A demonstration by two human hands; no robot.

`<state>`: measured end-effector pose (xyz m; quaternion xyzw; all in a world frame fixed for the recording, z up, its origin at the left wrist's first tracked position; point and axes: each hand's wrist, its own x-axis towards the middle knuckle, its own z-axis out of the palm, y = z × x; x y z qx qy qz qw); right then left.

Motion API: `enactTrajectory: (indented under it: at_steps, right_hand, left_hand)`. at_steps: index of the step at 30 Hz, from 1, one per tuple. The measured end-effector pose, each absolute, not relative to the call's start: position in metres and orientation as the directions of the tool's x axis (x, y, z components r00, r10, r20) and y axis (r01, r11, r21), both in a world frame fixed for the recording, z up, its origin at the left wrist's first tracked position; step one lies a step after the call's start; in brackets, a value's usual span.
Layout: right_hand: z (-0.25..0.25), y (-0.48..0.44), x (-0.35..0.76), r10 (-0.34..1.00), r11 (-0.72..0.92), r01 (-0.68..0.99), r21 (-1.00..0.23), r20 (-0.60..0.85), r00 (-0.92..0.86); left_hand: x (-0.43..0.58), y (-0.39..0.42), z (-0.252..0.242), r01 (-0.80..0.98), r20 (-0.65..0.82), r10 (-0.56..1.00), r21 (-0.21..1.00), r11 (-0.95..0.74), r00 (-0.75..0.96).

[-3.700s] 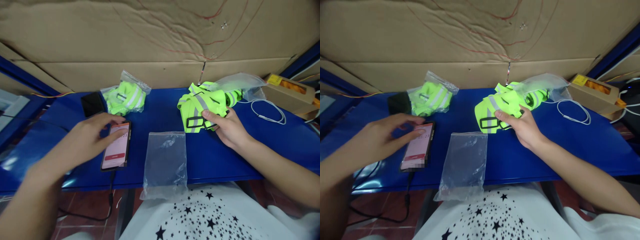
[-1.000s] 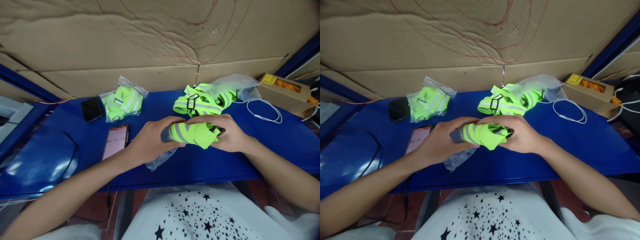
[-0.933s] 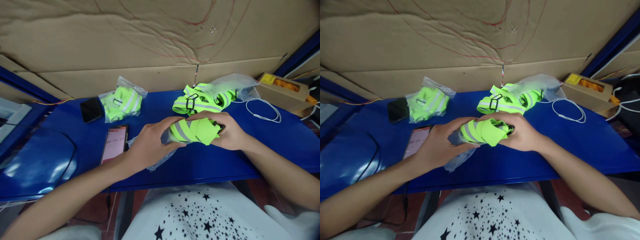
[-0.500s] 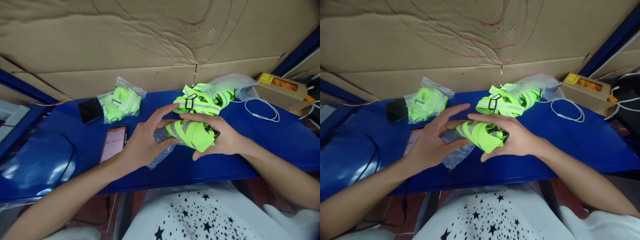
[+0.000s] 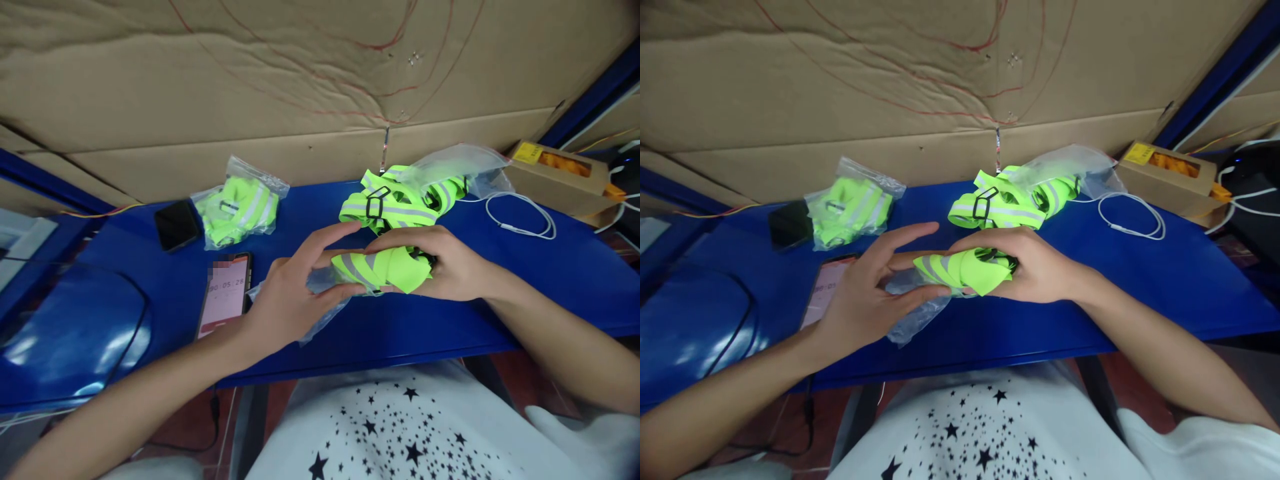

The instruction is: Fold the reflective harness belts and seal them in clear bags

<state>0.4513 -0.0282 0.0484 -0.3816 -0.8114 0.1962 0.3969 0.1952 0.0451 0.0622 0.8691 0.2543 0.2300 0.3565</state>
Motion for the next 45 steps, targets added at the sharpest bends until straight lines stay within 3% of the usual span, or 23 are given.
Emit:
enactTrajectory:
  at_steps: [6, 12, 16, 22, 29, 34, 40, 45]
  right_hand:
    - [0.043, -0.027, 0.441, 0.794, 0.572, 0.500, -0.650, 0.591, -0.141]
    - [0.043, -0.029, 0.435, 0.769, 0.584, 0.646, -0.491, 0.589, -0.248]
    - [0.043, -0.030, 0.432, 0.751, 0.621, 0.606, -0.497, 0.598, -0.279]
    - [0.038, -0.027, 0.431, 0.777, 0.613, 0.515, -0.600, 0.577, -0.252]
    - [0.030, -0.026, 0.426, 0.803, 0.536, 0.594, -0.600, 0.579, -0.139]
    - [0.023, -0.024, 0.422, 0.841, 0.497, 0.571, -0.653, 0.525, -0.131]
    - [0.022, -0.025, 0.416, 0.853, 0.419, 0.580, -0.698, 0.521, 0.010]
    - [0.023, -0.027, 0.416, 0.822, 0.497, 0.644, -0.581, 0.554, -0.133]
  left_hand:
    - [0.208, 0.063, 0.068, 0.317, 0.082, 0.561, 0.755, -0.574, 0.824]
    - [0.216, 0.073, 0.059, 0.278, 0.004, 0.512, 0.836, -0.473, 0.859]
    - [0.219, 0.071, 0.062, 0.242, -0.010, 0.457, 0.859, -0.451, 0.889]
    - [0.218, 0.066, 0.065, 0.321, 0.038, 0.552, 0.779, -0.538, 0.833]
    - [0.214, 0.058, 0.061, 0.474, 0.069, 0.648, 0.625, -0.621, 0.758]
    - [0.210, 0.055, 0.056, 0.474, 0.042, 0.590, 0.550, -0.688, 0.807]
    - [0.208, 0.053, 0.049, 0.398, 0.154, 0.501, 0.433, -0.809, 0.851]
    - [0.217, 0.053, 0.048, 0.306, 0.260, 0.408, 0.355, -0.883, 0.875]
